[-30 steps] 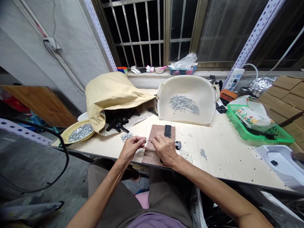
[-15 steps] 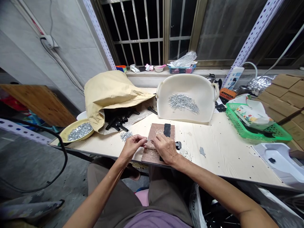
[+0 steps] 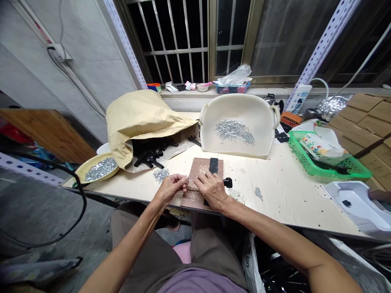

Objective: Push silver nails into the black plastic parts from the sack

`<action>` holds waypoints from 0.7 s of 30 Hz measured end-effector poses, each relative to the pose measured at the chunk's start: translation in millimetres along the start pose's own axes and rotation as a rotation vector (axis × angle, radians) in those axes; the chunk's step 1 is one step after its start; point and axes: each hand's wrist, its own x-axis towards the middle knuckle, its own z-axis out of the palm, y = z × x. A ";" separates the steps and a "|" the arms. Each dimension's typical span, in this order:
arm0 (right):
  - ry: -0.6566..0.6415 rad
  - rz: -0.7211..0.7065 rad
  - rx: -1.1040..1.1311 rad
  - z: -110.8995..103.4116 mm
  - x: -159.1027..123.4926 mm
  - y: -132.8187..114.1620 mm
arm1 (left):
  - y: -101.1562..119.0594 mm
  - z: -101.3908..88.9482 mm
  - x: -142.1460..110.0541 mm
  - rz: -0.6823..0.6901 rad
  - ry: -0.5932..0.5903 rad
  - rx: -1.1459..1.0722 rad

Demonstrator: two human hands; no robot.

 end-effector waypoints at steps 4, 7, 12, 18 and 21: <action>-0.046 0.121 0.146 3.3 -0.9 1.0 | 0.9 1.6 0.1 0.026 0.004 0.052; -0.094 0.238 0.356 4.4 -1.2 1.9 | 2.6 3.6 -0.2 0.037 0.022 0.069; -0.112 0.256 0.385 3.8 -1.3 2.3 | 2.6 4.7 -0.7 0.033 0.022 0.068; -0.164 0.347 0.507 7.0 -0.3 1.5 | 4.4 6.5 -2.0 0.028 0.031 0.061; -0.205 0.408 0.658 6.9 1.6 2.7 | 6.3 6.7 -2.5 0.028 0.028 0.053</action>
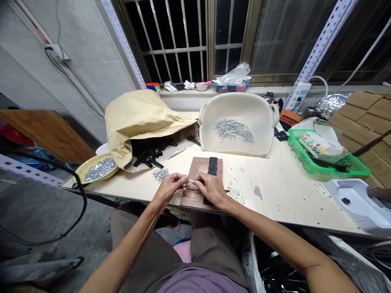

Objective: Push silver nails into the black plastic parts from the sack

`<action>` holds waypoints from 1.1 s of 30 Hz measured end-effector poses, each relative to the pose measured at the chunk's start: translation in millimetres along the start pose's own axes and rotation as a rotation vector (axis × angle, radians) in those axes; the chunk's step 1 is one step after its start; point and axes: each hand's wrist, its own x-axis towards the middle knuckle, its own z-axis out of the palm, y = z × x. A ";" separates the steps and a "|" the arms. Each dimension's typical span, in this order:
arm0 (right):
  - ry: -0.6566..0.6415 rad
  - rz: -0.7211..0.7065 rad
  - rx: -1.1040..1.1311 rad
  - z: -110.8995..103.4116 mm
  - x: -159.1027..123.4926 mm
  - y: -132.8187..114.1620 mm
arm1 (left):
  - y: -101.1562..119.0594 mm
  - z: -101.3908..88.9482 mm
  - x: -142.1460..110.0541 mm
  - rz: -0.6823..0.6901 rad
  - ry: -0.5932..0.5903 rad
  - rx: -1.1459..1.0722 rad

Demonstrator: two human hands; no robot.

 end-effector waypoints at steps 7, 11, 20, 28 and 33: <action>0.098 -0.074 -0.194 -10.3 -8.1 -2.8 | 0.8 -2.0 1.9 -0.007 -0.005 -0.089; 0.130 -0.116 -0.342 -14.3 -12.5 -3.3 | -0.8 3.6 1.6 -0.017 -0.013 -0.119; 0.248 -0.058 -0.323 -29.8 -8.9 40.0 | 6.3 13.4 -0.7 -0.108 -0.002 -0.222; 0.210 -0.006 -0.500 -45.0 14.9 89.2 | -12.3 25.3 0.4 0.127 0.085 0.237; 0.188 -0.038 -0.393 -52.5 12.1 90.7 | -8.0 39.1 14.0 0.258 0.085 0.382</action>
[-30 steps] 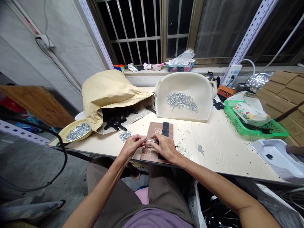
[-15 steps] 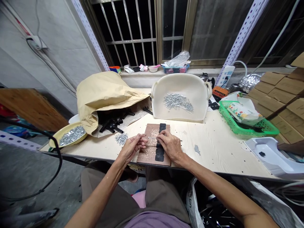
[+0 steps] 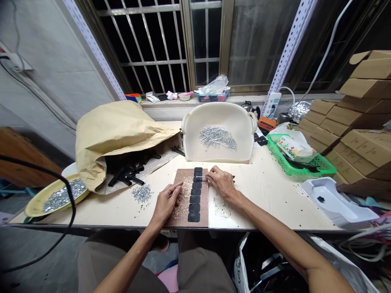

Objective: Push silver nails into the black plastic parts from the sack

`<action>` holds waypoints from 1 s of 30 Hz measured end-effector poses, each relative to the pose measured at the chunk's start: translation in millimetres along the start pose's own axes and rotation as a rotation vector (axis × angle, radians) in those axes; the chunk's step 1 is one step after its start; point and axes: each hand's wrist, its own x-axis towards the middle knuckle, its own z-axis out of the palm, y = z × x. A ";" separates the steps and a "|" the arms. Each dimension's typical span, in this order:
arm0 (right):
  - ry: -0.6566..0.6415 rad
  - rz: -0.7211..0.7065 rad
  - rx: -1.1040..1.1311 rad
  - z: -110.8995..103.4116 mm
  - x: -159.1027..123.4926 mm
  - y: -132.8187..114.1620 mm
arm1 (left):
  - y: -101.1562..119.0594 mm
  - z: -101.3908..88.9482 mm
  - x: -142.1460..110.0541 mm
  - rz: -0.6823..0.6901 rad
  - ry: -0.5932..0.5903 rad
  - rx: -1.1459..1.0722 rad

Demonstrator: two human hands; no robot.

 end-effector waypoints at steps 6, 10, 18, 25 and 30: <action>-0.013 -0.015 0.085 -17.7 -11.3 -12.5 | 5.4 24.8 20.8 -0.141 -0.104 -0.185; -0.021 -0.031 0.100 -21.4 -14.7 -18.0 | 6.4 30.9 22.1 -0.121 -0.144 -0.199; 0.024 -0.024 0.067 -21.9 -21.6 -26.7 | 9.1 30.2 19.5 -0.208 -0.123 -0.295; 0.099 0.075 0.042 -20.2 -26.0 -47.6 | 14.9 34.8 16.6 -0.243 -0.030 -0.512; 0.105 0.111 0.052 -20.0 -28.1 -55.7 | 13.4 32.1 13.6 -0.211 -0.022 -0.496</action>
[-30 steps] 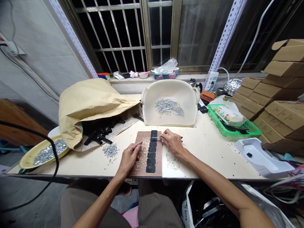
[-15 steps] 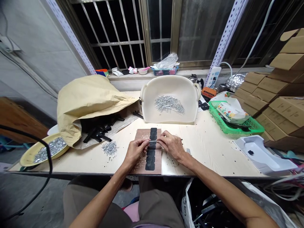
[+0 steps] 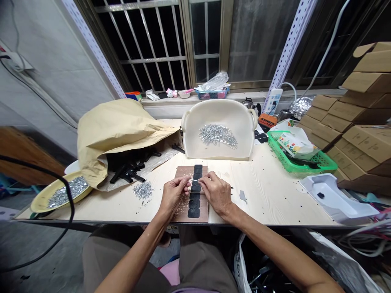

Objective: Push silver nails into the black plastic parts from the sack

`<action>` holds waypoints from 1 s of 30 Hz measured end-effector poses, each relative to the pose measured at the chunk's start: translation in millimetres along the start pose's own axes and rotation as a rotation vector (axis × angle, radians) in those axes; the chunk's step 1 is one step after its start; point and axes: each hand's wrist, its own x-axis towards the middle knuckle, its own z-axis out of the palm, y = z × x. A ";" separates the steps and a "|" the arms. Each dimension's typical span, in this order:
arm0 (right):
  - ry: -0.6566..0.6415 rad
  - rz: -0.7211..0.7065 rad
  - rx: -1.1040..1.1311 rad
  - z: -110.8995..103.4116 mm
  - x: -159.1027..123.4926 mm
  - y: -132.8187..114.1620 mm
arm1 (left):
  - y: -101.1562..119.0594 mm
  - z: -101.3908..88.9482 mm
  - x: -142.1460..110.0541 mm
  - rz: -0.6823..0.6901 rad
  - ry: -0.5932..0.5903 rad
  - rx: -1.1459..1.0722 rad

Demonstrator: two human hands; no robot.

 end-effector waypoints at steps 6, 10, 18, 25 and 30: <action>-0.040 0.022 0.076 2.7 -2.1 -1.5 | -0.9 -1.8 -0.5 0.014 0.025 0.056; 0.018 -0.055 -0.069 5.4 -4.7 -1.0 | -4.6 -3.5 0.2 -0.050 0.020 0.053; 0.066 -0.093 -0.122 6.8 -5.4 2.6 | 0.3 -3.2 -2.9 -0.139 -0.067 -0.130; 0.040 -0.082 -0.107 6.6 -5.6 1.5 | -1.6 -4.6 -1.5 -0.130 -0.032 -0.067; 0.000 -0.069 -0.067 8.8 -5.7 4.9 | -4.2 -5.8 -0.2 -0.132 -0.030 -0.019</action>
